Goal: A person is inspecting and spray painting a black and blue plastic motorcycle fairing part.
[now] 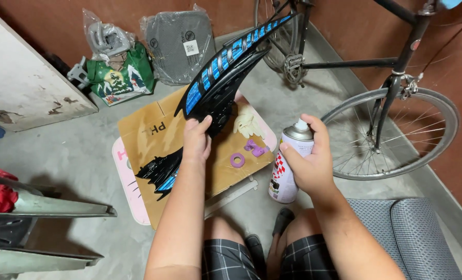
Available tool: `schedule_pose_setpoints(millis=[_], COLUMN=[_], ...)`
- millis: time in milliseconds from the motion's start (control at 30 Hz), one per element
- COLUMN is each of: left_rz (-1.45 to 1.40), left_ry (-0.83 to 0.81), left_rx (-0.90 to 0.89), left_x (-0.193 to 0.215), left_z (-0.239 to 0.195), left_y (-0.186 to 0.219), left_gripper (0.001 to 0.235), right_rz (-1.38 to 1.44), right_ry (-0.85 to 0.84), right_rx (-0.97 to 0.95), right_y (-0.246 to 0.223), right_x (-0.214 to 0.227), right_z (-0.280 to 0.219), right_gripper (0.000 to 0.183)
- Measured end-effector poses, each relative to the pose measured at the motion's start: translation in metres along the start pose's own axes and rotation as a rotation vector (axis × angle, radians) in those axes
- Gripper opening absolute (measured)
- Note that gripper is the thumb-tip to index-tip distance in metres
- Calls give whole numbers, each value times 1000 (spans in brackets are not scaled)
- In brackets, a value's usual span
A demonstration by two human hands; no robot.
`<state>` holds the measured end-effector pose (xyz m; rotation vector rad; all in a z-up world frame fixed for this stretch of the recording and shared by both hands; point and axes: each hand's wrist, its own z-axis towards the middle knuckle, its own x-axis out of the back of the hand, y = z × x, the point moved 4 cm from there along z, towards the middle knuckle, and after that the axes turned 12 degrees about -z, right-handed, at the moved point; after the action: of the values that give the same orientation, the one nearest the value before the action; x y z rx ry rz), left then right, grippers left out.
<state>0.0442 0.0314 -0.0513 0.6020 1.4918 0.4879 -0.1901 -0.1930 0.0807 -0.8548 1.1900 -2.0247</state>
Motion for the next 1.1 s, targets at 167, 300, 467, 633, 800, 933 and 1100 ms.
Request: schedule_pose_setpoints(millis=[167, 300, 467, 633, 800, 933, 1100], left_rz=[113, 151, 185, 250, 473, 556, 689], left_ry=[-50, -65, -18, 31, 102, 19, -52], left_rx=[-105, -186, -225, -225, -344, -498, -544], left_x=[-7, 1, 6, 25, 54, 12, -8], left_z=[-10, -11, -14, -7, -14, -3, -2], left_y=[21, 25, 34, 41, 53, 86, 106], left_gripper=[42, 50, 49, 45, 33, 31, 10], right_rz=[30, 44, 49, 46, -154, -140, -235], right_ry=[31, 53, 77, 100, 247, 308, 206], right_rx=[49, 91, 121, 141, 299, 362, 221], right_y=[-3, -7, -22, -27, -36, -53, -63], right_x=[6, 9, 11, 16, 41, 42, 26], right_z=[6, 9, 11, 19, 66, 96, 120], right_gripper=[67, 66, 66, 66, 62, 59, 50])
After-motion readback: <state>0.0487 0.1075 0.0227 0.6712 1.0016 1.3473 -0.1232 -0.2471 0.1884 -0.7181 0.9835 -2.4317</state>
